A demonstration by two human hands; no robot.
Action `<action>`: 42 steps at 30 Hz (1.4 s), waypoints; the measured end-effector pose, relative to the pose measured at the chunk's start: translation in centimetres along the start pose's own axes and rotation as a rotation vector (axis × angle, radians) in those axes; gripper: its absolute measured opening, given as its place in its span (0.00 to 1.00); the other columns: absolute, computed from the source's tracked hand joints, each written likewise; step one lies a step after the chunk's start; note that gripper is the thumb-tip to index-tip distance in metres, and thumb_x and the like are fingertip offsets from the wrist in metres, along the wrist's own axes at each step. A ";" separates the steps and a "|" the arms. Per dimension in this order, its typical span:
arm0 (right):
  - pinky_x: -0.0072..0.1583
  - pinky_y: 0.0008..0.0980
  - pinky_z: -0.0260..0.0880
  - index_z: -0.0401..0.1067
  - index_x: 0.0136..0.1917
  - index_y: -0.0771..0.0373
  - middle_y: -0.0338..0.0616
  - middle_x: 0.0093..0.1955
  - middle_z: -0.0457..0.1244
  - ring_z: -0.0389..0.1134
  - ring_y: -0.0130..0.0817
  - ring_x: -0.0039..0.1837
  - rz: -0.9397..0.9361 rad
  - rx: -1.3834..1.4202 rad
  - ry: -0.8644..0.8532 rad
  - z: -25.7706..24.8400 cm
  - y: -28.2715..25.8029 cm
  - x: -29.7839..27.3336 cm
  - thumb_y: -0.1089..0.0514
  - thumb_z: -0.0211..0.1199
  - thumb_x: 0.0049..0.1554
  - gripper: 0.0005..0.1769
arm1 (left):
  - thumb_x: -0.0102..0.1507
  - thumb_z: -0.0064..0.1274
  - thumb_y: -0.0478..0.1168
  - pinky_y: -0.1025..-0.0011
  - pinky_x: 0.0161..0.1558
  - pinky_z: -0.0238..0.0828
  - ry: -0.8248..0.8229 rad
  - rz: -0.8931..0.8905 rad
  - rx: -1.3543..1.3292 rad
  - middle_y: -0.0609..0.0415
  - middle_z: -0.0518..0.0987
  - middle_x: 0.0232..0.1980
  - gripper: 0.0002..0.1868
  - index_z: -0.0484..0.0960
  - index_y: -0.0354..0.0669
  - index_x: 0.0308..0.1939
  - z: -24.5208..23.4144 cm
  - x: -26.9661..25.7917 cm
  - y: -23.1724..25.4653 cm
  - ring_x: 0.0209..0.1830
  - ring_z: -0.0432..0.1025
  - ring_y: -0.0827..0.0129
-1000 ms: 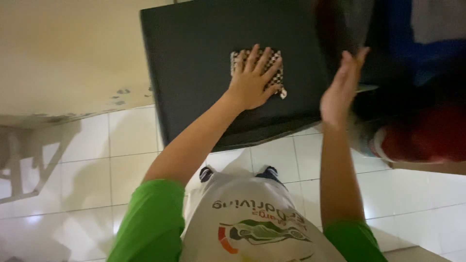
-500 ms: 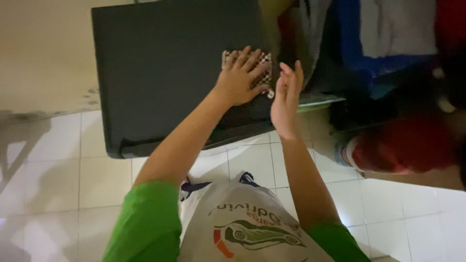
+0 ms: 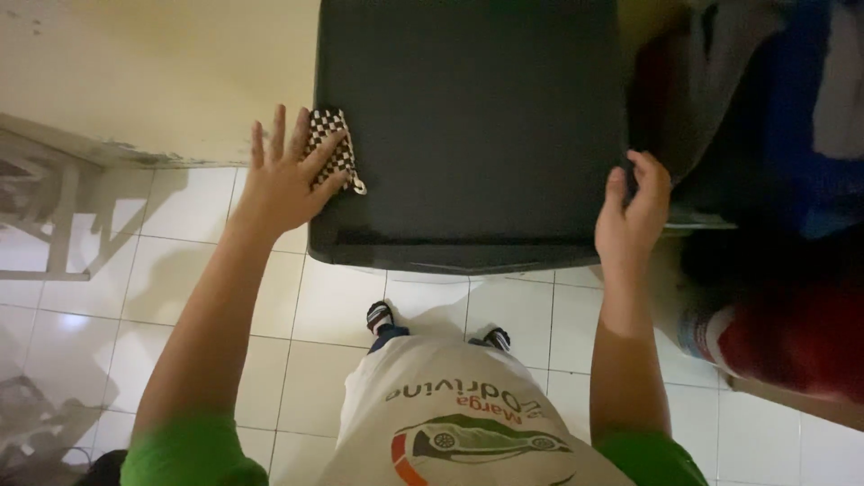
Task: Wiping the exterior surfaces of a small refrigerator with a cloth.
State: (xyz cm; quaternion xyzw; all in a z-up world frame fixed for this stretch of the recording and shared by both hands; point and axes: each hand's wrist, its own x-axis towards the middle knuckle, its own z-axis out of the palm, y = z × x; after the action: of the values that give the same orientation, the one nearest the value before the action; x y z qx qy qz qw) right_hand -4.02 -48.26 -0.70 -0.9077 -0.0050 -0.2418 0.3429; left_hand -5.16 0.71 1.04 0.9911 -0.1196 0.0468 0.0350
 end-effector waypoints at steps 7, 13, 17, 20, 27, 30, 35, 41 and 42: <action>0.63 0.40 0.69 0.67 0.72 0.61 0.52 0.64 0.65 0.68 0.44 0.61 0.267 0.069 0.041 0.0 -0.5 0.3 0.49 0.48 0.73 0.20 | 0.72 0.27 0.71 0.39 0.76 0.21 0.017 0.059 -0.123 0.36 0.41 0.85 0.34 0.55 0.70 0.81 2.2 3.1 4.2 0.84 0.29 0.41; 0.73 0.39 0.69 0.64 0.73 0.65 0.62 0.75 0.53 0.61 0.45 0.75 -0.031 0.272 0.134 -1.1 1.6 -1.2 0.43 0.39 0.77 0.27 | 0.70 0.27 0.69 0.38 0.76 0.23 -0.023 0.244 -0.025 0.44 0.44 0.85 0.35 0.54 0.72 0.81 4.8 9.5 18.1 0.84 0.33 0.43; 0.76 0.42 0.56 0.65 0.73 0.64 0.55 0.75 0.60 0.60 0.46 0.76 0.136 0.283 -0.003 -3.2 2.5 -4.6 0.41 0.36 0.75 0.30 | 0.71 0.29 0.68 0.38 0.77 0.24 0.025 0.384 -0.125 0.44 0.46 0.85 0.35 0.54 0.71 0.81 5.8 13.8 28.0 0.84 0.35 0.42; 0.75 0.41 0.56 0.61 0.75 0.64 0.53 0.76 0.58 0.59 0.44 0.77 0.200 0.431 -0.098 -4.6 6.0 -6.2 0.37 0.37 0.72 0.34 | 0.70 0.31 0.69 0.38 0.77 0.25 0.039 0.419 -0.201 0.44 0.48 0.84 0.35 0.57 0.71 0.80 6.4 16.3 34.2 0.84 0.36 0.41; 0.76 0.41 0.55 0.51 0.81 0.65 0.52 0.78 0.54 0.56 0.44 0.78 0.278 0.594 -0.213 -5.8 8.6 -5.6 0.32 0.37 0.69 0.41 | 0.68 0.31 0.72 0.42 0.77 0.26 -0.015 0.461 -0.152 0.46 0.50 0.83 0.36 0.71 0.65 0.73 4.6 15.1 37.6 0.83 0.36 0.44; 0.78 0.43 0.52 0.54 0.81 0.66 0.55 0.80 0.53 0.54 0.45 0.79 0.136 0.608 -0.211 -5.2 6.2 -4.6 0.32 0.39 0.71 0.40 | 0.71 0.28 0.67 0.44 0.80 0.28 0.054 0.529 -0.277 0.48 0.52 0.84 0.31 0.69 0.70 0.75 5.3 12.6 34.8 0.85 0.39 0.47; 0.78 0.48 0.53 0.52 0.84 0.63 0.58 0.80 0.53 0.54 0.52 0.79 -0.035 0.074 -0.299 -2.9 4.6 -4.6 0.38 0.36 0.75 0.35 | 0.71 0.24 0.69 0.45 0.78 0.25 -0.015 0.434 -0.235 0.51 0.51 0.84 0.34 0.63 0.70 0.78 3.9 9.4 23.5 0.84 0.38 0.50; 0.66 0.55 0.60 0.46 0.86 0.49 0.56 0.83 0.41 0.52 0.55 0.76 0.396 -0.115 -0.318 -3.0 -0.4 -4.6 0.39 0.39 0.70 0.35 | 0.70 0.29 0.72 0.43 0.78 0.28 0.045 0.196 -0.151 0.47 0.52 0.84 0.36 0.65 0.68 0.78 2.0 3.2 7.5 0.84 0.38 0.46; 0.67 0.54 0.62 0.46 0.86 0.45 0.52 0.84 0.42 0.54 0.52 0.77 0.394 -0.114 -0.301 -3.0 -0.2 -4.6 0.38 0.37 0.71 0.33 | 0.71 0.30 0.73 0.44 0.81 0.29 0.064 0.176 -0.176 0.44 0.53 0.84 0.38 0.65 0.65 0.80 0.9 2.2 5.5 0.86 0.39 0.46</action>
State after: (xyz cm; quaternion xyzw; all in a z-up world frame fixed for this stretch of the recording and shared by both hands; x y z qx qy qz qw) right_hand -9.45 -49.23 -0.65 -0.9347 0.1348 -0.0321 0.3273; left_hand -4.31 -5.15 0.68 0.9678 -0.2086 0.0706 0.1216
